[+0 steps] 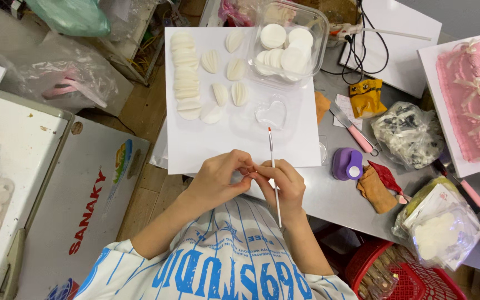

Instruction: The person assembles sugar petals by applying a liquid with a brush to petal-shaped pieces and pressing them together by hand.

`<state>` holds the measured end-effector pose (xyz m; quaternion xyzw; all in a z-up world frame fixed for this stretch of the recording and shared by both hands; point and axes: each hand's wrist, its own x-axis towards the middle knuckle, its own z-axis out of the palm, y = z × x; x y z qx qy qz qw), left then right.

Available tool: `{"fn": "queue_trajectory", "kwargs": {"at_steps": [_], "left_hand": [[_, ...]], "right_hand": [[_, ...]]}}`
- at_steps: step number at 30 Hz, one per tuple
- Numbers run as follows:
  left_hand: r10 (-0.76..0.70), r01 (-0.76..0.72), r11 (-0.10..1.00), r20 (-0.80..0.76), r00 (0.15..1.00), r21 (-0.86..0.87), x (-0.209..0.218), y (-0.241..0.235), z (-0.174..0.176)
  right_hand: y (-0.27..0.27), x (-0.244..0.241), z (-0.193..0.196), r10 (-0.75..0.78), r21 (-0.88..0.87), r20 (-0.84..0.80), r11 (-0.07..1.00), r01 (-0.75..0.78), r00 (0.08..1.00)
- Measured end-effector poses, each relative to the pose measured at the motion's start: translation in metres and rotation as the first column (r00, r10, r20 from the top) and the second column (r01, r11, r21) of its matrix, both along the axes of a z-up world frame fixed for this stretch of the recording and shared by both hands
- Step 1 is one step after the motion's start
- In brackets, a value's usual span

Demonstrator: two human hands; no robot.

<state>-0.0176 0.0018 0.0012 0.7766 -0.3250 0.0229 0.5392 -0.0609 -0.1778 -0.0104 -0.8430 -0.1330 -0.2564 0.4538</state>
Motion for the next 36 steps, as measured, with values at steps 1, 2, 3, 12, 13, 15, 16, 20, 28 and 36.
{"fn": "queue_trajectory", "kwargs": {"at_steps": [1, 2, 3, 12, 13, 15, 16, 20, 28, 36], "left_hand": [[0.024, -0.025, 0.999, 0.041, 0.999, 0.02, -0.002, 0.0, -0.001], [0.048, -0.051, 0.998, 0.083, 0.995, 0.04, -0.003, 0.0, -0.003], [0.069, -0.077, 0.995, 0.129, 0.989, 0.058, -0.003, 0.0, -0.004], [0.098, -0.097, 0.995, 0.045, 0.994, -0.012, -0.002, 0.003, -0.022], [0.119, -0.119, 0.993, 0.076, 0.99, 0.0, 0.0, 0.006, -0.024], [0.158, -0.163, 0.986, 0.137, 0.978, 0.022, 0.011, 0.017, -0.027], [0.24, -0.257, 0.965, 0.23, 0.943, 0.046, 0.019, 0.024, -0.027], [0.453, -0.567, 0.815, 0.476, 0.754, 0.121, 0.051, 0.051, -0.026], [0.515, -0.66, 0.724, 0.477, 0.712, 0.202, 0.072, 0.041, -0.035], [0.454, -0.606, 0.772, 0.503, 0.736, 0.192, 0.07, 0.044, -0.029]], "right_hand": [[0.001, -0.001, -0.003, 0.001, 0.001, 0.002, 1.0, -0.001, 1.0], [0.001, -0.002, -0.006, 0.001, 0.003, 0.003, 1.0, -0.001, 1.0], [0.002, -0.002, -0.01, 0.001, 0.004, 0.009, 1.0, -0.001, 1.0], [-0.009, 0.004, -0.036, 0.204, 0.616, -0.251, 0.788, -0.006, 0.946], [-0.011, 0.008, -0.036, 0.145, 0.558, -0.264, 0.83, 0.029, 0.954], [-0.013, 0.015, -0.033, 0.023, 0.432, -0.275, 0.896, 0.102, 0.961], [-0.012, 0.018, -0.032, -0.016, 0.398, -0.257, 0.91, 0.121, 0.966], [-0.009, 0.029, -0.024, -0.172, 0.167, -0.169, 0.965, 0.201, 0.97], [-0.005, 0.03, -0.028, -0.222, -0.043, 0.027, 0.974, 0.223, 0.975], [-0.004, 0.027, -0.035, -0.221, -0.001, -0.044, 0.975, 0.221, 0.974]]}}
